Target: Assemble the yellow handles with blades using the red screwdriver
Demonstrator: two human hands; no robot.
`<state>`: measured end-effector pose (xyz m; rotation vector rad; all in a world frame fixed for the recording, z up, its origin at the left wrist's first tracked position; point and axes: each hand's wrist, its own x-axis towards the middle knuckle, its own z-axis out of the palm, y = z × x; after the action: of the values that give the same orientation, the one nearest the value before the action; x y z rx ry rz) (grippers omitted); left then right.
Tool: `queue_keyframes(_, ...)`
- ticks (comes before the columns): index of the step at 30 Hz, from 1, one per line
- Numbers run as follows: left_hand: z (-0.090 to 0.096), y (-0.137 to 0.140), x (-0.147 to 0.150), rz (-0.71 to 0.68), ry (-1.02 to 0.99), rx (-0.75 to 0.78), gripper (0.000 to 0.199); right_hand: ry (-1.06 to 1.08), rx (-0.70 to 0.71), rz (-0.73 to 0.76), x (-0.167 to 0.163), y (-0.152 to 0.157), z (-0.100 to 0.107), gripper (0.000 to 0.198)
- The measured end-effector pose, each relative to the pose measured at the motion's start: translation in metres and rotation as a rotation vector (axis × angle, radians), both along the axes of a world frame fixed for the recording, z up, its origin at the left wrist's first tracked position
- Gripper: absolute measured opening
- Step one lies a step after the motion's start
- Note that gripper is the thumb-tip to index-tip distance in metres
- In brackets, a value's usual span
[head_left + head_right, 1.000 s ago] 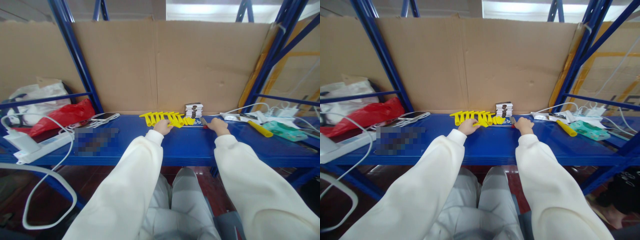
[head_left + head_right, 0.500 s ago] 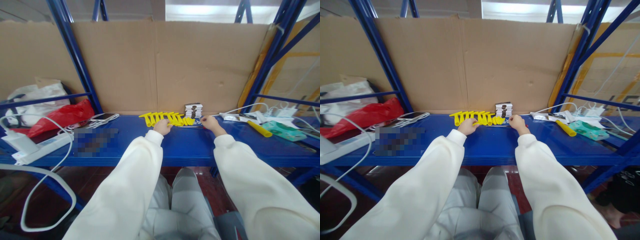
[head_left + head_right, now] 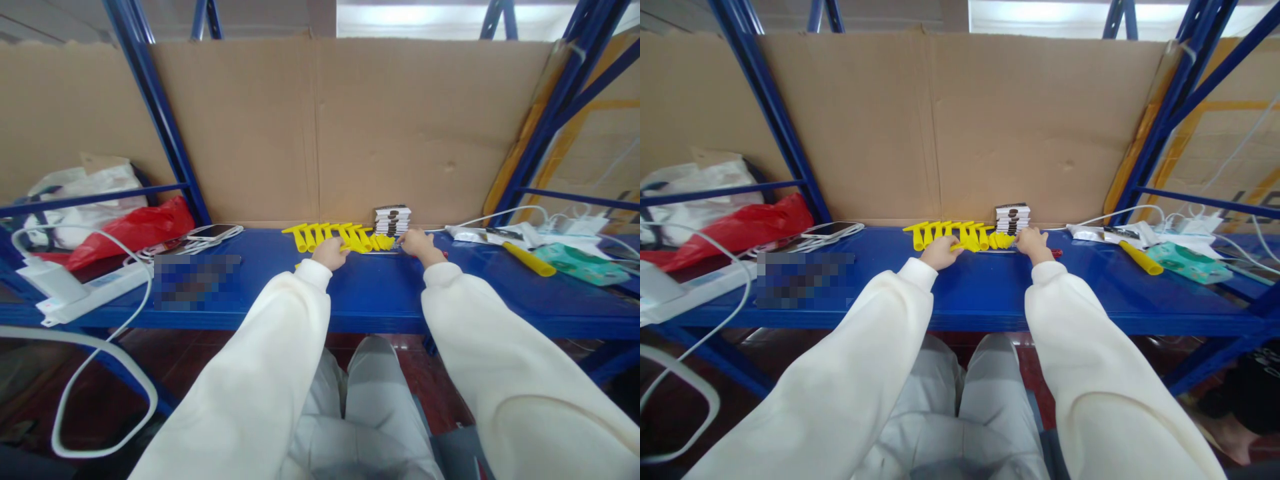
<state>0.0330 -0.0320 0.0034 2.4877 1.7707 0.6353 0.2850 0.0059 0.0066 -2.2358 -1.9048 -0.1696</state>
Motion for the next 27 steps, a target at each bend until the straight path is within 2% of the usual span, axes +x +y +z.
queue_keyframes(5, -0.001, 0.001, 0.0, -0.018, -0.017, 0.005, 0.026, 0.073, 0.057, -0.024, 0.012, -0.011, -0.001, 0.043)
queue_keyframes(10, -0.002, 0.002, -0.001, -0.039, -0.015, 0.011, 0.026, 0.138, 0.099, -0.17, 0.023, -0.015, 0.001, 0.035)
queue_keyframes(17, -0.005, 0.004, -0.001, -0.072, -0.039, 0.01, 0.025, 0.196, 0.075, -0.219, 0.029, -0.007, -0.006, 0.033)
queue_keyframes(19, -0.005, 0.004, -0.001, -0.077, -0.043, 0.01, 0.025, 0.198, 0.08, -0.254, 0.03, -0.004, -0.008, 0.036)
queue_keyframes(23, -0.004, 0.003, -0.001, -0.084, -0.042, 0.01, 0.024, 0.2, 0.113, -0.353, 0.035, 0.0, -0.01, 0.055)
queue_keyframes(27, -0.004, 0.001, -0.001, -0.086, -0.022, 0.008, 0.026, 0.206, 0.092, -0.382, 0.038, 0.005, -0.012, 0.053)
